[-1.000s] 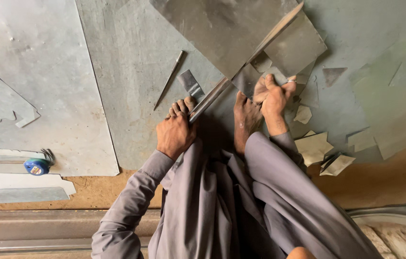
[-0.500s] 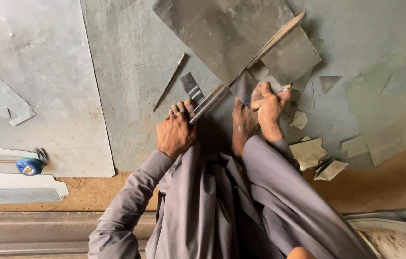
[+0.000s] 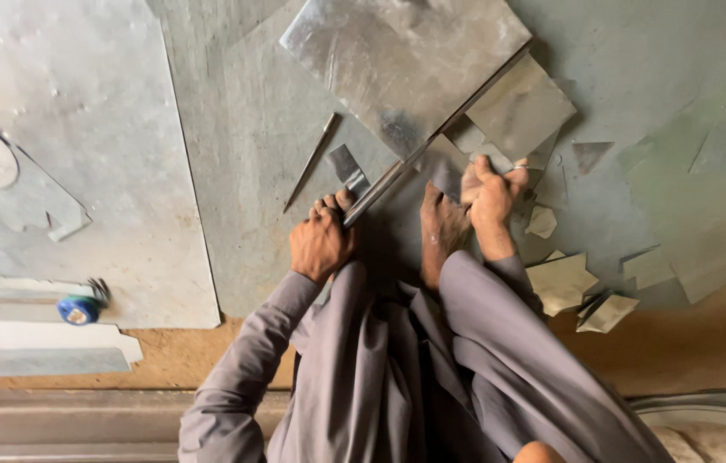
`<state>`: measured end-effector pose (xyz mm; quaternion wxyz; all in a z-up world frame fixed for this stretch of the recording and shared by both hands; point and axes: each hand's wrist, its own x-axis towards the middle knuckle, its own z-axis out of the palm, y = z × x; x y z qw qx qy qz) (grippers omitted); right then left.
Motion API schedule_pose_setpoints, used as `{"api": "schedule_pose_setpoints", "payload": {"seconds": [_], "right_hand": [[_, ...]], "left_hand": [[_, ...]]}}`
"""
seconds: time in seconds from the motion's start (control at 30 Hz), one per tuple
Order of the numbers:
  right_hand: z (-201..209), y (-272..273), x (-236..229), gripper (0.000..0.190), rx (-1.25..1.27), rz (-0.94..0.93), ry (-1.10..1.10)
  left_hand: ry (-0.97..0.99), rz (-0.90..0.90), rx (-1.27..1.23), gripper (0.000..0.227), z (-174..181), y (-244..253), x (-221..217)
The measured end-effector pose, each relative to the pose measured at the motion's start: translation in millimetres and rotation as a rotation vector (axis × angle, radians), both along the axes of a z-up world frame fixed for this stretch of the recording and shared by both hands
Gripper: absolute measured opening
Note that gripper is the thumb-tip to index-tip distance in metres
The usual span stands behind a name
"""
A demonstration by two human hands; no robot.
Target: The person sits on the floor and uses large shears to cut rectangular metal sheets into smaller pieces. They repeatedly position the sheets, cut them, and set the cut pieces aside on the floor.
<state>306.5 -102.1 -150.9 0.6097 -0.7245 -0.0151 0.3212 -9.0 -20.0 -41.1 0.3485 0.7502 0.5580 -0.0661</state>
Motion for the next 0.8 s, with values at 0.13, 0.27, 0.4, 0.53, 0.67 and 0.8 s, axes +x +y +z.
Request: {"api": "schedule_pose_setpoints", "payload": {"seconds": [0.13, 0.27, 0.4, 0.53, 0.67, 0.8], "right_hand": [[56.8, -2.2, 21.7, 0.029, 0.037, 0.064, -0.013], [117.5, 1.2, 40.1, 0.025, 0.065, 0.092, 0.027], [145.0, 16.2, 35.8, 0.032, 0.070, 0.063, 0.079], [145.2, 25.5, 22.6, 0.027, 0.097, 0.110, 0.140], [138.8, 22.4, 10.2, 0.029, 0.136, 0.153, 0.197], [135.2, 20.9, 4.2, 0.018, 0.121, 0.250, 0.207]], "left_hand": [[0.019, 0.024, -0.017, 0.051, 14.7, 1.9, 4.1], [0.031, -0.090, 0.137, 0.079, 24.5, 3.5, 9.4], [0.069, -0.112, 0.031, 0.089, 30.1, 8.4, 14.3], [0.221, -0.189, -0.138, 0.083, 37.8, 19.7, 20.9], [0.002, -0.182, 0.201, 0.064, 56.6, 27.7, 32.2], [-0.224, 0.014, 0.158, 0.030, 68.4, 43.3, 56.8]]}}
